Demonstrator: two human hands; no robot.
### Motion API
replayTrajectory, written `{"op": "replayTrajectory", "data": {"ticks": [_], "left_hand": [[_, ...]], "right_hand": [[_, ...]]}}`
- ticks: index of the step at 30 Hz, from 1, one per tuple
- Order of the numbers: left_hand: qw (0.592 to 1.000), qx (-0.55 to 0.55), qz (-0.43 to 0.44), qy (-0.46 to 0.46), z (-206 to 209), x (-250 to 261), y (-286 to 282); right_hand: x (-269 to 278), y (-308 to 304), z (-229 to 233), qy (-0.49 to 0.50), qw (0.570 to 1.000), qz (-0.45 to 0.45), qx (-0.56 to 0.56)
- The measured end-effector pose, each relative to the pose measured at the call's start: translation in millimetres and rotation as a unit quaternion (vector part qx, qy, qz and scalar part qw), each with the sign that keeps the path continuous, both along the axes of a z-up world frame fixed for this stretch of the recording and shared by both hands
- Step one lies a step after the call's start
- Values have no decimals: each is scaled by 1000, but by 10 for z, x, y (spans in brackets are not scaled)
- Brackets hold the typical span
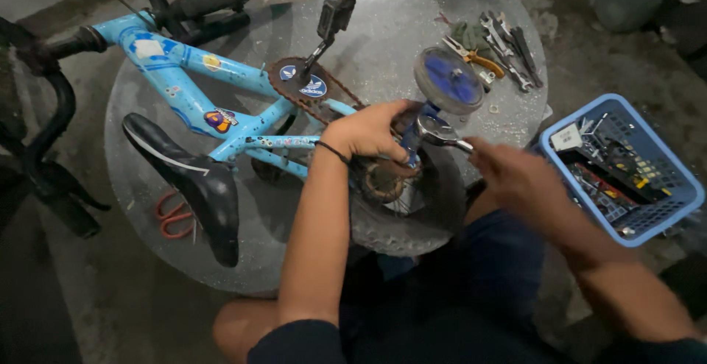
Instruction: The person attaches training wheels to a light blue bicycle using a ratchet wrench. They position the wheels, insert bolts, and tighten them to secure the wheels to the frame.
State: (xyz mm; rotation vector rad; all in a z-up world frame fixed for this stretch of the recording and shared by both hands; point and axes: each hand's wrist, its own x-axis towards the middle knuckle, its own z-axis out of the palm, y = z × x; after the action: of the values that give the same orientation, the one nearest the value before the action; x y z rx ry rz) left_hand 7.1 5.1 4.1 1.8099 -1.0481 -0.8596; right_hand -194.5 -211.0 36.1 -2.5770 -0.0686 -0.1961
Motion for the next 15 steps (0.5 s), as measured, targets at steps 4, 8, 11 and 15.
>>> {"op": "replayTrajectory", "data": {"ticks": [4,8,11,15], "left_hand": [[998,-21,-4,57,-56,13,1],[999,-37,-9,-25,-78,6,12],[999,-40,-6,-22,-65,10,22],[999,-38,-7,7,-84,-7,11]], "right_hand": [[-247,347,216,41,965,-7,-258],[-280,245,113,25,986,-14,-166],[-65,-58,-120,-2,999,-2,-43],[536,-509,-586,-10,997,79,21]]}}
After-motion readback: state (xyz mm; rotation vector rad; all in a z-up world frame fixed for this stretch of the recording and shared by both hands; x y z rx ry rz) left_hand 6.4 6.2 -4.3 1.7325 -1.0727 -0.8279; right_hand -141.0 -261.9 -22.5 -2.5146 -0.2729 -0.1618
